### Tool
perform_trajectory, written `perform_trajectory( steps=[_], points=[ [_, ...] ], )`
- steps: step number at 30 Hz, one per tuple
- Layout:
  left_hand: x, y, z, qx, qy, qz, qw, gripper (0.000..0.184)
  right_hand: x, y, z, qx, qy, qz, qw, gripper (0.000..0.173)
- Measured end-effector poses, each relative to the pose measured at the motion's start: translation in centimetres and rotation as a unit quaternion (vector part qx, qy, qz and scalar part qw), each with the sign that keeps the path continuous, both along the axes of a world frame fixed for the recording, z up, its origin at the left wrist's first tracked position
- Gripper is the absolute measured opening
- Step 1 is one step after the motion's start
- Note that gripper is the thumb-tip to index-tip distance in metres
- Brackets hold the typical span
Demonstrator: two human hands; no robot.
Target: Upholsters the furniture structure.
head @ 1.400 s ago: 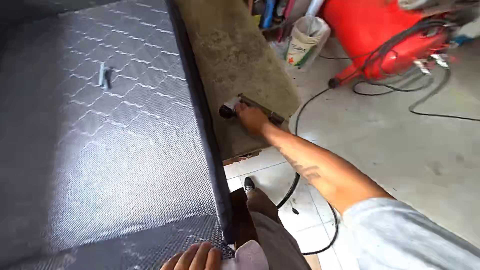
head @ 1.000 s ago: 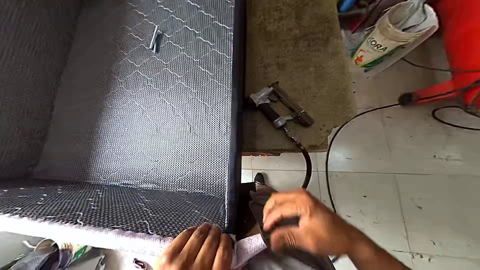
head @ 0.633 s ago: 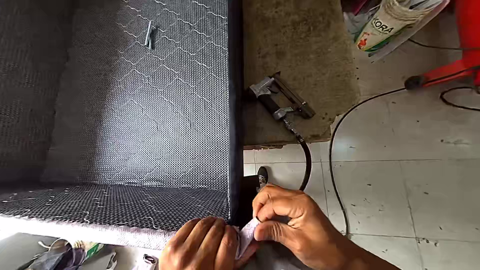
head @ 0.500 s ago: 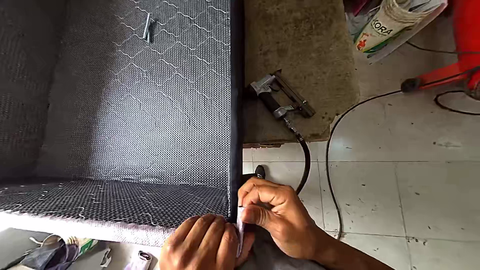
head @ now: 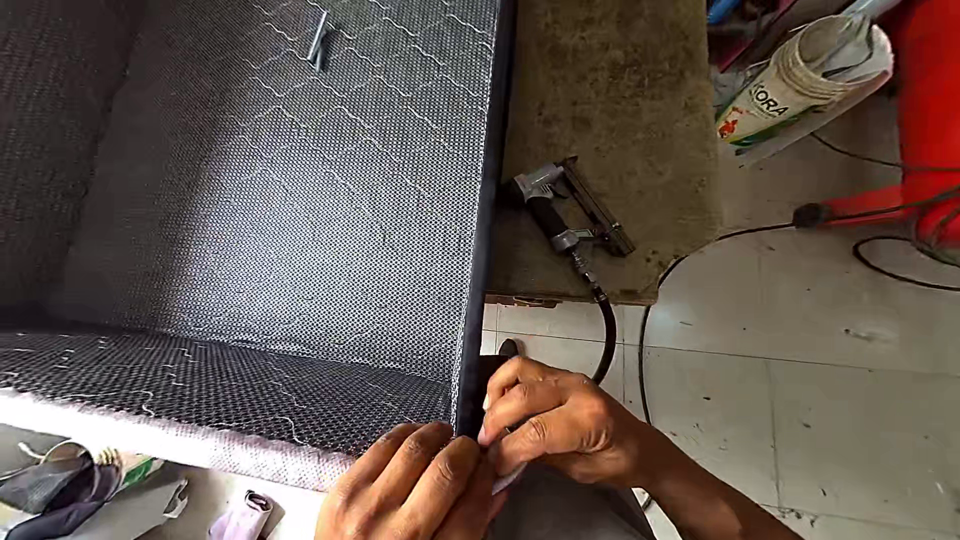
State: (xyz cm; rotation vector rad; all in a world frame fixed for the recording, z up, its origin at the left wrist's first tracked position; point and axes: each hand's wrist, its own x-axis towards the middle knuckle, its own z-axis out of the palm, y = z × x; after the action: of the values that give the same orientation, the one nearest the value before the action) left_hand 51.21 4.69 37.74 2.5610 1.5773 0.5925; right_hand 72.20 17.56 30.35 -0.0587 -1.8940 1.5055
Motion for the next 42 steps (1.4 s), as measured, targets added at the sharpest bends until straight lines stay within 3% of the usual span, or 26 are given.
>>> perform_trajectory(
  steps=[6,12,14,17,22,27,29,32,36,39,42],
  points=[
    [0.9,-0.3,0.8,-0.027,-0.024,-0.022,0.999,0.006,-0.7,-1.9,-1.3,-0.178,0.047,0.034,0.982,0.018],
    [1.2,-1.2,1.7,-0.013,0.048,-0.025,0.998,0.009,-2.3,-3.8,0.6,-0.284,0.003,-0.025,0.959,0.012],
    [1.4,-1.4,1.8,-0.013,0.057,-0.010,0.998,0.009,-2.5,-4.3,0.5,-0.272,0.005,-0.068,0.960,0.014],
    [1.7,-1.4,1.9,-0.053,0.019,0.023,0.998,0.007,-2.1,-4.3,-0.3,-0.179,0.034,-0.151,0.972,0.015],
    [2.1,-1.4,2.0,-0.095,-0.083,0.086,0.988,0.003,-0.5,-4.9,-2.2,-0.119,0.051,-0.126,0.984,0.031],
    [2.0,-0.4,2.6,-0.143,-0.107,0.108,0.978,0.009,-1.3,-5.9,-2.0,-0.100,0.048,-0.137,0.984,0.016],
    [0.5,1.4,3.3,-0.208,-0.110,0.039,0.971,0.016,-1.4,-6.4,-2.1,-0.107,0.045,-0.149,0.982,0.015],
    [-2.5,7.3,3.6,-0.229,-0.052,-0.191,0.953,0.025,-1.4,-7.3,-2.0,-0.113,0.021,-0.181,0.977,0.018],
    [-1.2,14.0,2.5,-0.240,0.009,-0.460,0.855,0.028,-1.6,-8.6,-1.7,-0.138,0.017,-0.229,0.963,0.018],
    [0.7,16.3,1.6,-0.275,0.016,-0.566,0.777,0.025,-1.7,-9.7,-1.4,-0.183,-0.002,-0.250,0.951,0.012],
    [1.4,17.3,0.7,-0.275,-0.006,-0.606,0.747,0.023,-2.4,-10.3,-1.7,-0.226,-0.046,-0.258,0.938,0.016]
  ],
)
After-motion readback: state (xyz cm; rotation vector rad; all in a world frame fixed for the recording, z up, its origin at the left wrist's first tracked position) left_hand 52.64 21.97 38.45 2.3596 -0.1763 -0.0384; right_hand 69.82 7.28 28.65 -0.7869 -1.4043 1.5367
